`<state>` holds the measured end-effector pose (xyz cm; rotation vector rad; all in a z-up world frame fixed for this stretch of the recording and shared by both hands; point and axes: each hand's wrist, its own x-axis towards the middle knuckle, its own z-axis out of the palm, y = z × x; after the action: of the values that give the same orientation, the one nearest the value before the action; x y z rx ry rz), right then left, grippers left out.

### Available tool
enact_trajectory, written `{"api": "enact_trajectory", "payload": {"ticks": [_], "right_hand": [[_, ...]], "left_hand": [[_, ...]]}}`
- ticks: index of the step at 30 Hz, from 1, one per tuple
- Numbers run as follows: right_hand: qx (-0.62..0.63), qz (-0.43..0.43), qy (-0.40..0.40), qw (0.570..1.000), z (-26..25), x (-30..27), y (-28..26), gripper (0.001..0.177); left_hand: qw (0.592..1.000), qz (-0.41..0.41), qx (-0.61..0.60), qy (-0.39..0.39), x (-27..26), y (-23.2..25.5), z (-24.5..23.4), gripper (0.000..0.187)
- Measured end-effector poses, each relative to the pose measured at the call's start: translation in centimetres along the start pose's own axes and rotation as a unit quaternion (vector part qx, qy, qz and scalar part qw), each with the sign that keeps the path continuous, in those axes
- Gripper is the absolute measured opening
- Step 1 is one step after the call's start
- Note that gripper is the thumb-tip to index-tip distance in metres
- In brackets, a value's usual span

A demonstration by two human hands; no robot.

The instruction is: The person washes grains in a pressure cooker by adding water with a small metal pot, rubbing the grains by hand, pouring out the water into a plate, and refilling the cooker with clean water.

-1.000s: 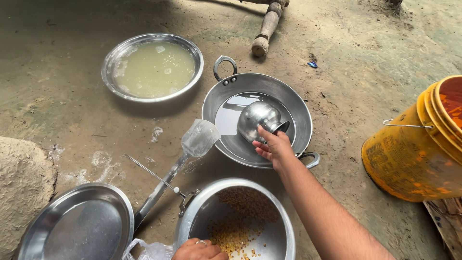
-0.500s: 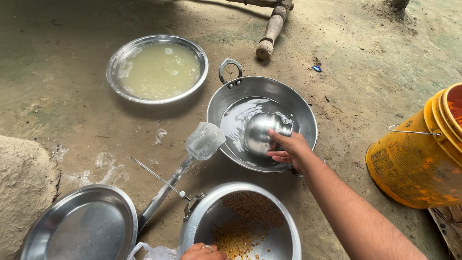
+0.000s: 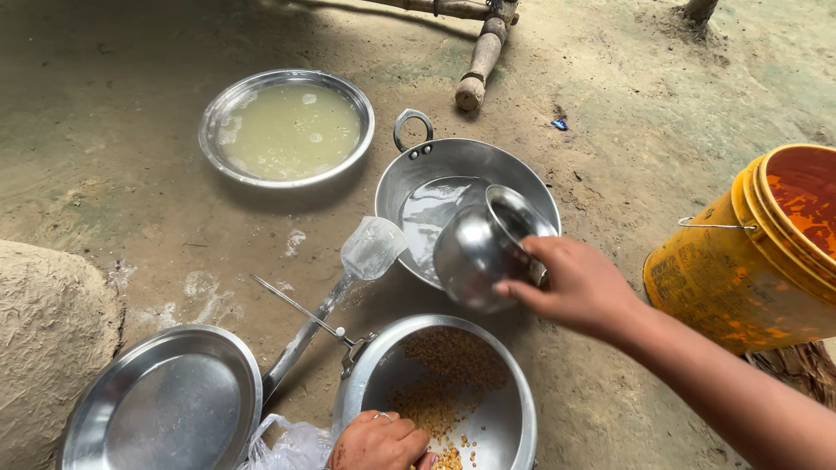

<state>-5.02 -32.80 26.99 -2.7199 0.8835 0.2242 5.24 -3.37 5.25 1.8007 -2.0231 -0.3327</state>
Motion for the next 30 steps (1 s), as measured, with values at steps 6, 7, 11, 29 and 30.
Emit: {"api": "enact_trajectory", "payload": {"ticks": [6,7,11,29,30], "right_hand": [[0.12,-0.069,-0.03,0.99,-1.1,-8.8,-2.6,0.052],[0.156,-0.101,-0.035,0.982,-0.2,-9.7,-2.5,0.052],[0.199,-0.087,-0.083,0.973,5.4,-11.0,-1.4,0.053],[0.61,0.166,-0.203,0.748,12.4,-9.4,0.7,0.068],[0.627,0.189,-0.203,0.728,12.2,-9.4,0.8,0.068]], "left_hand": [[0.977,-0.032,-0.041,0.205,-0.8,1.1,-0.5,0.024],[0.968,-0.087,-0.055,0.229,-1.3,1.0,-0.3,0.018],[0.899,-0.196,-0.156,0.358,-2.3,0.4,0.5,0.012],[0.82,-0.357,-0.331,0.301,-0.4,3.5,-5.7,0.032],[0.82,-0.358,-0.331,0.301,-0.4,3.4,-5.8,0.032]]}}
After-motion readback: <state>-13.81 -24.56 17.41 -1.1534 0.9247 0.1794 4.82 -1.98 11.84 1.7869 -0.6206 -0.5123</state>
